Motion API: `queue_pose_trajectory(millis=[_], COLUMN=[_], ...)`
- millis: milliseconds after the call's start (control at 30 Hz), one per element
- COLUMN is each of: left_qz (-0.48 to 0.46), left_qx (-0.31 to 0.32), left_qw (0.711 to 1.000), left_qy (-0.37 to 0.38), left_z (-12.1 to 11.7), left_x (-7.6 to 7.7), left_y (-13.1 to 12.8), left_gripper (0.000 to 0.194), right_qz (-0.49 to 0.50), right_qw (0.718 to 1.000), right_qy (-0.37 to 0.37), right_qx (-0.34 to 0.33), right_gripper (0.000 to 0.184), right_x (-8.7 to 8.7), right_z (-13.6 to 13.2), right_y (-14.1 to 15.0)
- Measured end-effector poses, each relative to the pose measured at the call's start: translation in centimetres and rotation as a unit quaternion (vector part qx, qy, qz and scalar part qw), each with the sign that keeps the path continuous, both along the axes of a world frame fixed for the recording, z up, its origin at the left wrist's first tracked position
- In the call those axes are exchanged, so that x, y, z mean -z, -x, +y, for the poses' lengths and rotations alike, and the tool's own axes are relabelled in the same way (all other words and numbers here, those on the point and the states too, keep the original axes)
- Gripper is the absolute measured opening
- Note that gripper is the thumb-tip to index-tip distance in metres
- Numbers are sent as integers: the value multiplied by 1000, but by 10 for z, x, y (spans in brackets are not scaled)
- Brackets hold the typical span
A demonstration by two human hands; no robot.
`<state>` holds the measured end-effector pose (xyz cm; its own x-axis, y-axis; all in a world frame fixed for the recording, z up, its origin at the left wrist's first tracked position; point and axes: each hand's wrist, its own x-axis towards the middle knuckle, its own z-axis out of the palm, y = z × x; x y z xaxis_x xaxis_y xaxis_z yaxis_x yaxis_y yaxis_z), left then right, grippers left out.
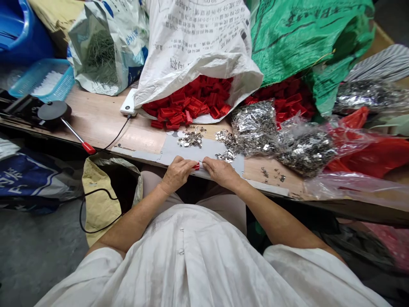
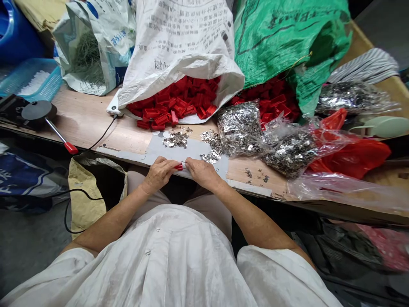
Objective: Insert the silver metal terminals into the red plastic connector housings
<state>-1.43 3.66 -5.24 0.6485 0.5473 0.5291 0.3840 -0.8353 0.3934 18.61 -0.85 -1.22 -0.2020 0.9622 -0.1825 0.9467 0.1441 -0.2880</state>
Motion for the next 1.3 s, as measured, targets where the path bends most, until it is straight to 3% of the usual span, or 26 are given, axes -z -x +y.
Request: queue_pose_trajectory(millis=[100, 267, 533, 667, 800, 933, 1133, 1300], left_qz=[-9, 13, 17, 21, 64, 123, 157, 126], left_qx=[9, 27, 19, 10, -7, -45, -49, -111], left_qw=[1000, 999, 999, 999, 998, 991, 986, 985], left_qy=[16, 43, 46, 36, 3, -36, -42, -27], left_z=[2, 7, 5, 3, -1, -6, -11, -13], left_x=[-1, -3, -3, 1, 1, -2, -10, -14], left_y=[1, 3, 1, 2, 4, 3, -5, 13], left_gripper=[25, 24, 25, 28, 34, 40, 37, 38], right_qz=[32, -10, -30, 71, 214, 270, 271, 159], right_qw=[999, 999, 999, 997, 975, 958, 948, 963], right_qy=[-22, -46, -28, -20, -46, -76, -120, -169], right_qx=[-17, -28, -19, -9, 28, 61, 118, 134], right_gripper=[26, 26, 23, 24, 25, 26, 30, 21], right_x=[1, 4, 2, 1, 3, 2, 3, 15], right_z=[-3, -8, -9, -6, -8, -6, 28, 71], right_y=[-5, -1, 3, -6, -13, -18, -32, -43])
